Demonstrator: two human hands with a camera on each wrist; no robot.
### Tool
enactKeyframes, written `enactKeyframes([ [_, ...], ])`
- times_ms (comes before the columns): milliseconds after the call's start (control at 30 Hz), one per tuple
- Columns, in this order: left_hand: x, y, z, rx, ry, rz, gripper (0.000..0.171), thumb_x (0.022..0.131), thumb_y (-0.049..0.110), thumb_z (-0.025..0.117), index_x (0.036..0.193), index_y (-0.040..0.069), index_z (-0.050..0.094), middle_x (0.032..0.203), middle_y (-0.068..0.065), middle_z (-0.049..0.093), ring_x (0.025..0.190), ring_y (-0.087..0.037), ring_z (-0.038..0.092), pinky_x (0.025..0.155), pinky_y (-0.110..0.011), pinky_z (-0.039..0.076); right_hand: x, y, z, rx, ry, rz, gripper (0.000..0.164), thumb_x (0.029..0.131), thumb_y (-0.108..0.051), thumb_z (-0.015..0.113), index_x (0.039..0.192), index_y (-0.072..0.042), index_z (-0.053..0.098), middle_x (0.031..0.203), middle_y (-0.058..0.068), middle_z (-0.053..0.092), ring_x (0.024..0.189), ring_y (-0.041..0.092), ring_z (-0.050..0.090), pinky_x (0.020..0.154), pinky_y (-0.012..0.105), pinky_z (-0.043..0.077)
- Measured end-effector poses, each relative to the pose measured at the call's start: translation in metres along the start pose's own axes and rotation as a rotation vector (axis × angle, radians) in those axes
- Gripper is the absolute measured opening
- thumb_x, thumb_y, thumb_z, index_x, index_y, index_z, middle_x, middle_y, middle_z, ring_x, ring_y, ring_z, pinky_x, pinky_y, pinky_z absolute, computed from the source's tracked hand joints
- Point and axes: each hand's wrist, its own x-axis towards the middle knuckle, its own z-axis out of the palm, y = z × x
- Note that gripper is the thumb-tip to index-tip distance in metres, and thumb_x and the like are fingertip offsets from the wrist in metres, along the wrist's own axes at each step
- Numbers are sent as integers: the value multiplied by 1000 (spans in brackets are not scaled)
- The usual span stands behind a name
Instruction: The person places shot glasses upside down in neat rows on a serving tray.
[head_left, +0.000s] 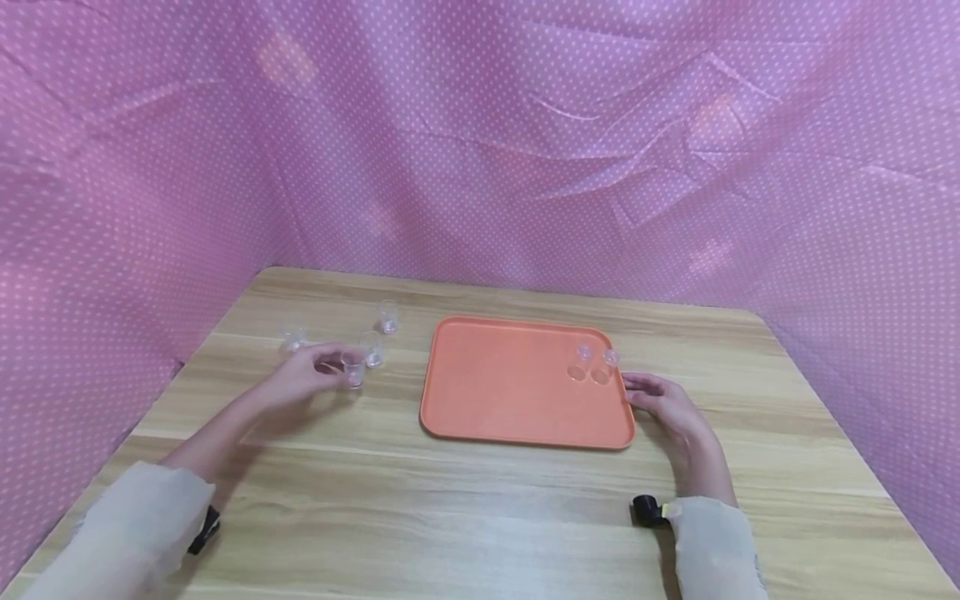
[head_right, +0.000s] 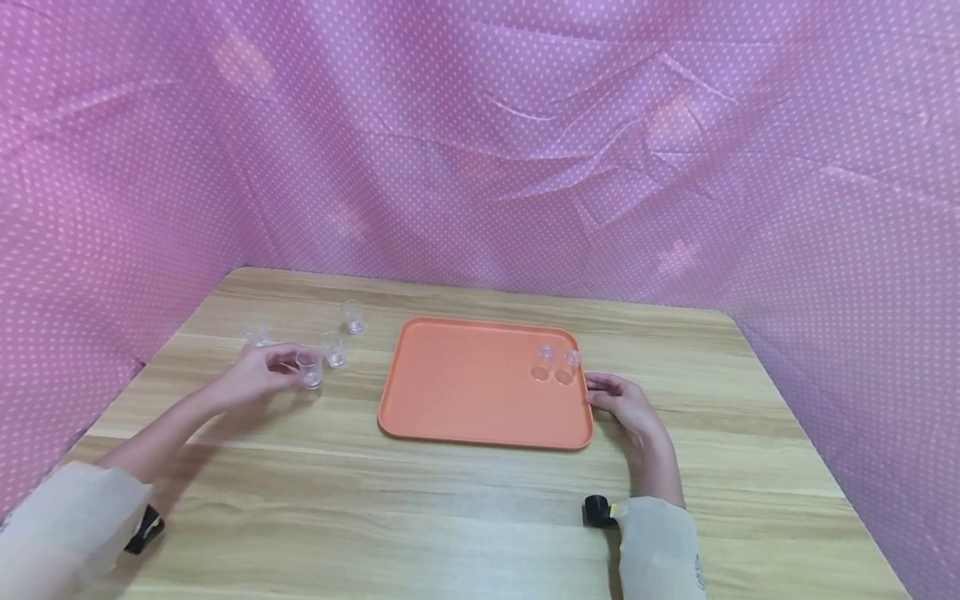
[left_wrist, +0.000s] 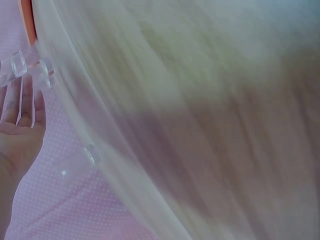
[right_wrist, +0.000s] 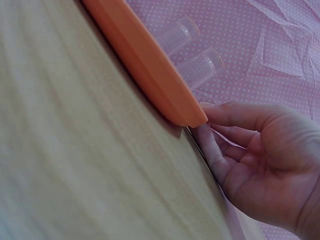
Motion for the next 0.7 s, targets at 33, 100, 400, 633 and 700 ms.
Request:
enactKeyframes([
  [33, 1, 1, 1, -9, -3, 0, 45, 71, 25, 63, 110, 9, 48, 94, -5, 54, 85, -23, 49, 76, -35, 39, 0, 0, 0, -3, 0, -1, 46, 78, -7, 54, 118, 5, 36, 114, 20, 43, 96, 16, 48, 79, 19, 38],
  [100, 3, 3, 3, -7, -2, 1, 44, 71, 26, 63, 109, 9, 49, 94, -5, 54, 85, -23, 49, 76, -35, 39, 0, 0, 0, -5, 2, -3, 46, 78, -7, 54, 118, 6, 36, 114, 20, 43, 96, 16, 48, 79, 19, 38],
  [400, 14, 12, 13, -29, 8, 6, 38, 70, 24, 64, 104, 12, 51, 95, -4, 53, 86, -21, 49, 77, -34, 38, 0, -1, 0, 0, 4, 10, 45, 79, -7, 53, 119, 5, 36, 115, 20, 42, 95, 17, 49, 78, 19, 38],
  [633, 29, 16, 20, 15, 10, 85, 38, 70, 24, 63, 104, 11, 52, 95, -2, 54, 84, -18, 50, 74, -30, 41, -1, -2, 0, 12, 6, 3, 45, 78, -6, 53, 118, 6, 36, 113, 21, 43, 97, 17, 47, 78, 20, 39],
  [700, 33, 18, 22, 19, 15, 104, 37, 70, 23, 64, 103, 10, 53, 94, -3, 54, 83, -18, 50, 74, -29, 41, -1, -2, 1, 17, 7, 8, 45, 78, -6, 53, 118, 6, 36, 113, 21, 43, 97, 17, 47, 79, 20, 39],
])
